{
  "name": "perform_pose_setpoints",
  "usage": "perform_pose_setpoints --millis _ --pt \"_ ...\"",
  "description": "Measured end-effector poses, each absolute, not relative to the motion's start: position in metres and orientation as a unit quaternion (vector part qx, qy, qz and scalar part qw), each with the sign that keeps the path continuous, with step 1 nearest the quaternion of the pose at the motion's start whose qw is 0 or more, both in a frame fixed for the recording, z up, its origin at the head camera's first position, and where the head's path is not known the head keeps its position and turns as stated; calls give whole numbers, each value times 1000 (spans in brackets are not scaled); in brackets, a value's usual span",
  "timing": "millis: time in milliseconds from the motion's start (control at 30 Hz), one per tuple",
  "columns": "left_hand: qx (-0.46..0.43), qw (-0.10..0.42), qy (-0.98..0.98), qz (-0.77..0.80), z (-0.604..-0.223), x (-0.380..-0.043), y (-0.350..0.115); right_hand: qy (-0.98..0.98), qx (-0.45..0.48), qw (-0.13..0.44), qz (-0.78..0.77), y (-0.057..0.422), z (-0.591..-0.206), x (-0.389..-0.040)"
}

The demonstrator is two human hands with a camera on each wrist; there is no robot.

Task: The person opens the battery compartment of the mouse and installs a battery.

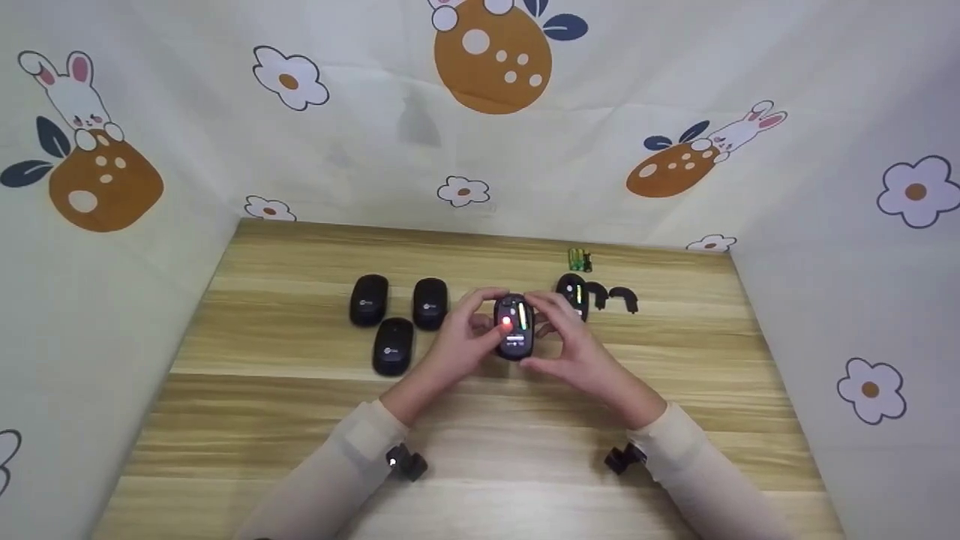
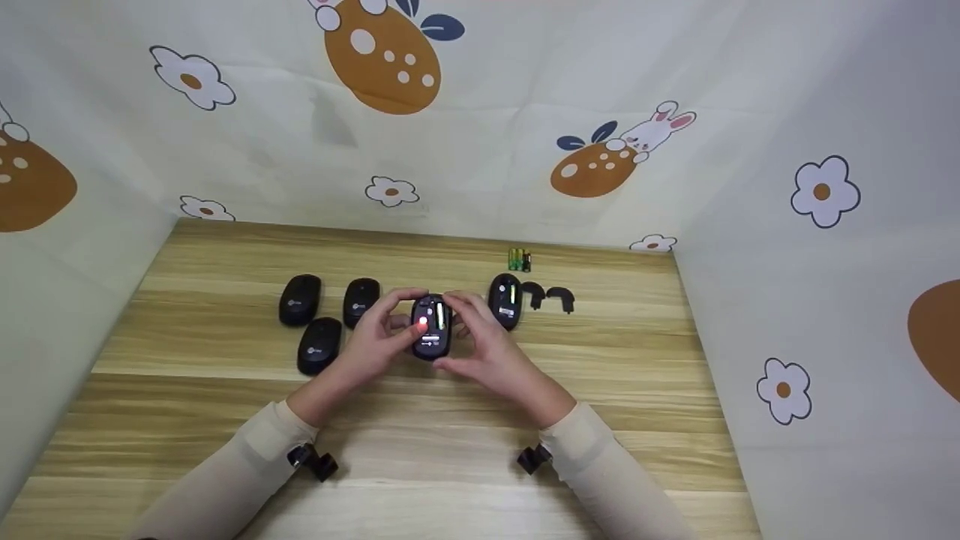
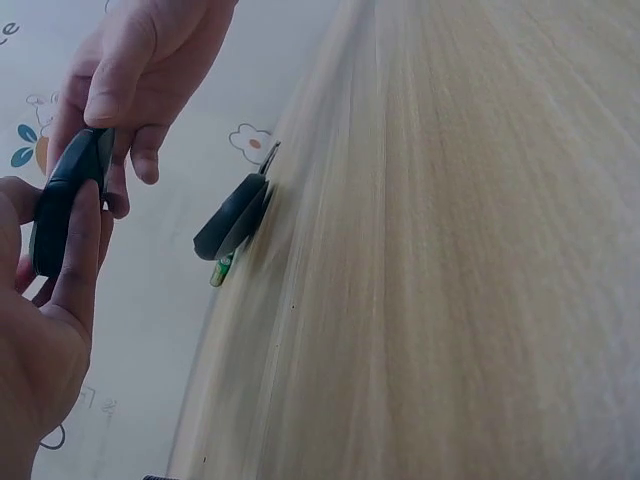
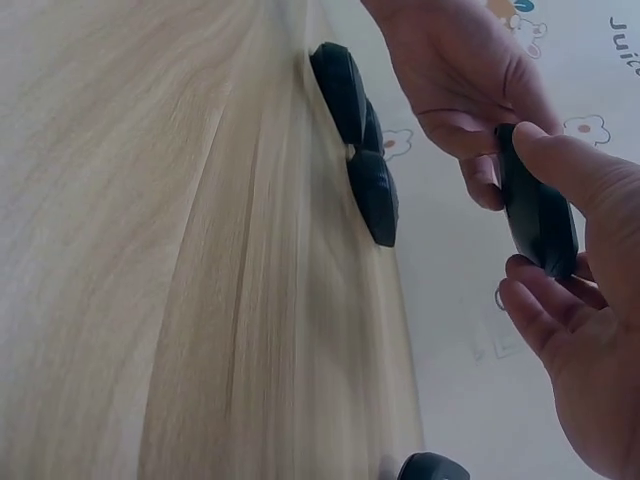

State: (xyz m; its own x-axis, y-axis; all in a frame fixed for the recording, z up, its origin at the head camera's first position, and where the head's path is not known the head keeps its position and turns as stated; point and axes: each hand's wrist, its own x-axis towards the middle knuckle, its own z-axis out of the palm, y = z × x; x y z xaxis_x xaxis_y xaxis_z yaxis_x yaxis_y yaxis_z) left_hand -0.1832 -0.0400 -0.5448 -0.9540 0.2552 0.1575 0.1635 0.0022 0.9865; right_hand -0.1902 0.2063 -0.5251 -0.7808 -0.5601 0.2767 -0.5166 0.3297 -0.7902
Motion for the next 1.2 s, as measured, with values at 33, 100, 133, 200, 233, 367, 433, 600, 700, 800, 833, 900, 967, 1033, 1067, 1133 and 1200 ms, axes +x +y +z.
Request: perform_pose_setpoints --millis 33,100,133,200,233,367,433,600,700,800,833,900,967,1033,1067,1133,1200 --pt "149 31 709 689 -545 -183 -40 817 -330 21 -473 206 -525 -190" --pt "151 26 713 684 -546 -184 -40 818 -329 21 -471 206 -526 -191" --pt "153 25 715 681 -546 -184 -40 818 -328 21 -472 206 -526 -191" --pt "157 28 719 677 -547 -184 -40 816 -327 23 -476 206 -526 -192" --pt "159 33 720 675 -547 -185 -40 815 -326 25 -478 206 -527 -193" --pt "164 73 725 665 -545 -186 -41 816 -314 28 -485 208 -527 -196" --pt "169 95 729 656 -543 -188 -42 817 -303 35 -490 209 -527 -198" --pt "190 120 750 622 -541 -193 -44 826 -282 43 -487 214 -529 -203" --pt "201 110 776 588 -541 -198 -43 835 -284 33 -470 216 -529 -207" --pt "204 101 794 563 -542 -203 -43 841 -289 26 -457 217 -530 -212" --pt "203 99 800 556 -542 -205 -42 843 -289 25 -452 218 -530 -214" --pt "200 98 807 547 -543 -208 -41 848 -291 23 -443 218 -530 -218" --pt "200 95 814 538 -544 -213 -41 849 -294 22 -439 220 -530 -221" --pt "201 93 818 530 -544 -217 -39 852 -295 18 -432 221 -530 -225" --pt "202 93 821 526 -544 -219 -39 853 -296 17 -430 222 -530 -227" --pt "205 93 823 521 -544 -223 -37 856 -295 15 -424 223 -531 -230" --pt "206 96 826 515 -544 -227 -36 862 -292 14 -415 225 -532 -234"
